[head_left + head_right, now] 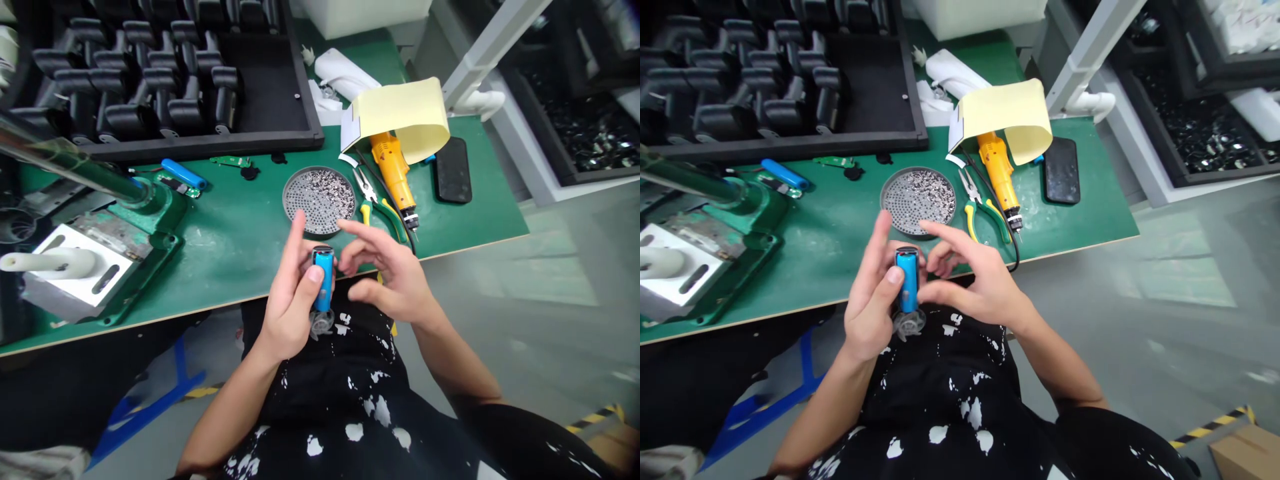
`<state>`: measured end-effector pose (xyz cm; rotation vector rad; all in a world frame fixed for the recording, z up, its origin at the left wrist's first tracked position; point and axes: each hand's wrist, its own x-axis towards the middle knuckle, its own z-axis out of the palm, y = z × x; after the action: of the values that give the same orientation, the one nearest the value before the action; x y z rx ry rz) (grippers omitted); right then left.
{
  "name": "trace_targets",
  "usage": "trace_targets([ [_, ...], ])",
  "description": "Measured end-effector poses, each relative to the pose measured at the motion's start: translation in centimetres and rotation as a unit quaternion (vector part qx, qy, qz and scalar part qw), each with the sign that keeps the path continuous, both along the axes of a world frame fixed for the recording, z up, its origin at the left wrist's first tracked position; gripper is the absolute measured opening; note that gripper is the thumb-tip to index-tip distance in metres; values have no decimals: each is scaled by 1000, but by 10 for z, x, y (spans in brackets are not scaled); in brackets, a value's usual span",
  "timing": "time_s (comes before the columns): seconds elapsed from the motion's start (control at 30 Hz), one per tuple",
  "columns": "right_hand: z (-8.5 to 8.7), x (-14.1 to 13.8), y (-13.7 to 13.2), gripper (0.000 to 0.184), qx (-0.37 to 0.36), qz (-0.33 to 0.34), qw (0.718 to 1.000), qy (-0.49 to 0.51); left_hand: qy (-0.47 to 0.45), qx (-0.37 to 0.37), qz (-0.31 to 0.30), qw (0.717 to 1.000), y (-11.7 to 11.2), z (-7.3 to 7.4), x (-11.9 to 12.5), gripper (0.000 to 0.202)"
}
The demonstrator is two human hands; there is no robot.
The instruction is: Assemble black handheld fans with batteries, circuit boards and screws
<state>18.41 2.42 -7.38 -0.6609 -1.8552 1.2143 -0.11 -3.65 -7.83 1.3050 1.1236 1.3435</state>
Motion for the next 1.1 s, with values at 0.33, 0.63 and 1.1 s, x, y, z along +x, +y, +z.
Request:
trace_targets([
  [0.33, -2, -14, 0, 34, -171, 26, 985, 17, -136, -68, -30, 988, -2, 4, -2, 59],
  [0.63, 9, -11, 0, 30, -176, 22, 983, 54, 54, -117, -191, 973, -9, 17, -31, 29],
  [1.1, 27, -25, 1, 36, -147, 43, 984, -93, 12, -169, -146, 975, -22, 12, -30, 29],
])
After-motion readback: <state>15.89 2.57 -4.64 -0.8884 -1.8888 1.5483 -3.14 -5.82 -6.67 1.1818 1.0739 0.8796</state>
